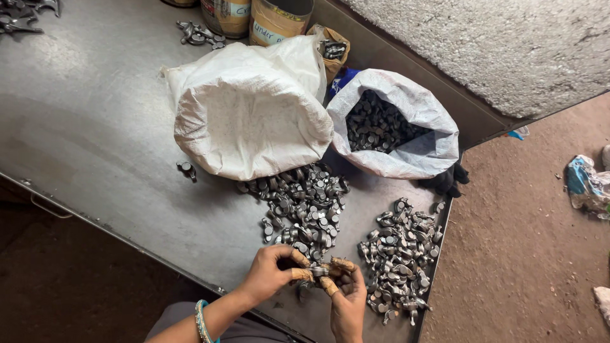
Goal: The person sorts small metal parts by hand on a metal table. They pick up individual pieces, inspect them, and place them into piles or into a white sack. The hands are visibly dirty from handling the parts.
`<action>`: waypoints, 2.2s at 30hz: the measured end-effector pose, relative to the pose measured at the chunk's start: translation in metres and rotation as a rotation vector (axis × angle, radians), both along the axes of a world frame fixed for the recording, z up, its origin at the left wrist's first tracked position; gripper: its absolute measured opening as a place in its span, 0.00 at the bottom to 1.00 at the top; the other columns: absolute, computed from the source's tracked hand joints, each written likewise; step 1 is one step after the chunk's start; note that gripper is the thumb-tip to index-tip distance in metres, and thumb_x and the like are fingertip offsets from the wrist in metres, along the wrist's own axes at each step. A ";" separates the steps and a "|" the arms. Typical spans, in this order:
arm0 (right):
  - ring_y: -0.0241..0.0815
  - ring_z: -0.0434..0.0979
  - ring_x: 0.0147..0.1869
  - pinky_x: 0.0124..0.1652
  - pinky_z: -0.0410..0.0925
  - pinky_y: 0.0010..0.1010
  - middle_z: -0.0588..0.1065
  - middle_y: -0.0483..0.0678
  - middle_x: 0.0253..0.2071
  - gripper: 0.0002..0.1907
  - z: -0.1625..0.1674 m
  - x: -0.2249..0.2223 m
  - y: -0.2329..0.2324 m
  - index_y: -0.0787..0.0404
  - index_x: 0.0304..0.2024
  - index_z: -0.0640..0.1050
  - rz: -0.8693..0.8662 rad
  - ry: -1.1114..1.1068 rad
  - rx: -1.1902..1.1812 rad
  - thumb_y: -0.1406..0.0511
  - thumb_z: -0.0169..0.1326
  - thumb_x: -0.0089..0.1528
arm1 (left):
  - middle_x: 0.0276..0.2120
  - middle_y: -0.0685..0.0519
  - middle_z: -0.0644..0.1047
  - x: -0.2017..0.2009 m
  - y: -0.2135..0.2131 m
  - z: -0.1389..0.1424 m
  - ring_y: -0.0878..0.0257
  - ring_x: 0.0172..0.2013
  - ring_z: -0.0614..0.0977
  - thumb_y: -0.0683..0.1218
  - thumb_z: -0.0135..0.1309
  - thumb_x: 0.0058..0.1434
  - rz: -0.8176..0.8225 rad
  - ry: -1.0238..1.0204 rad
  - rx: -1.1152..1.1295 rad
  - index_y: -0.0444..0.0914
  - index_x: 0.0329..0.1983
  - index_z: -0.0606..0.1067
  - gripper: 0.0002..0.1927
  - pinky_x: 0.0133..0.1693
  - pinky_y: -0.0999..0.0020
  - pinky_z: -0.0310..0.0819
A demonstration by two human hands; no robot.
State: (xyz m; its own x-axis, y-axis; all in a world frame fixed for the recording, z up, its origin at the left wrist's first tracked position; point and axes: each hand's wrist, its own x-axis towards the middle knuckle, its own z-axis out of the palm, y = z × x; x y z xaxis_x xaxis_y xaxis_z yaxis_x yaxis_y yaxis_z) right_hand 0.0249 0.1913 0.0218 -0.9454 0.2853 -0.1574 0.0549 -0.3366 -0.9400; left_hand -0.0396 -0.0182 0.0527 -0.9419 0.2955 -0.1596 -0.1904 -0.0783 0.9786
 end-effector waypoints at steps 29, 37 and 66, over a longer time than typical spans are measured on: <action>0.42 0.83 0.42 0.45 0.74 0.31 0.82 0.48 0.40 0.15 0.042 -0.081 -0.017 0.60 0.44 0.80 0.081 -0.307 1.018 0.67 0.67 0.55 | 0.32 0.53 0.82 0.004 -0.008 0.002 0.68 0.26 0.81 0.44 0.71 0.48 0.152 0.096 -0.261 0.36 0.37 0.81 0.15 0.31 0.70 0.77; 0.48 0.83 0.48 0.48 0.78 0.42 0.79 0.53 0.45 0.27 0.010 -0.028 0.012 0.67 0.52 0.73 0.155 -0.073 -0.342 0.76 0.61 0.49 | 0.35 0.55 0.81 0.006 -0.003 0.018 0.65 0.31 0.83 0.44 0.73 0.45 0.115 0.238 -0.163 0.40 0.45 0.82 0.22 0.34 0.70 0.78; 0.47 0.79 0.55 0.52 0.75 0.36 0.78 0.58 0.53 0.21 0.014 -0.002 0.006 0.71 0.54 0.72 0.229 -0.096 -0.136 0.80 0.54 0.58 | 0.31 0.51 0.81 0.014 -0.001 0.009 0.58 0.34 0.84 0.43 0.69 0.48 0.061 0.265 -0.175 0.36 0.35 0.83 0.12 0.39 0.64 0.78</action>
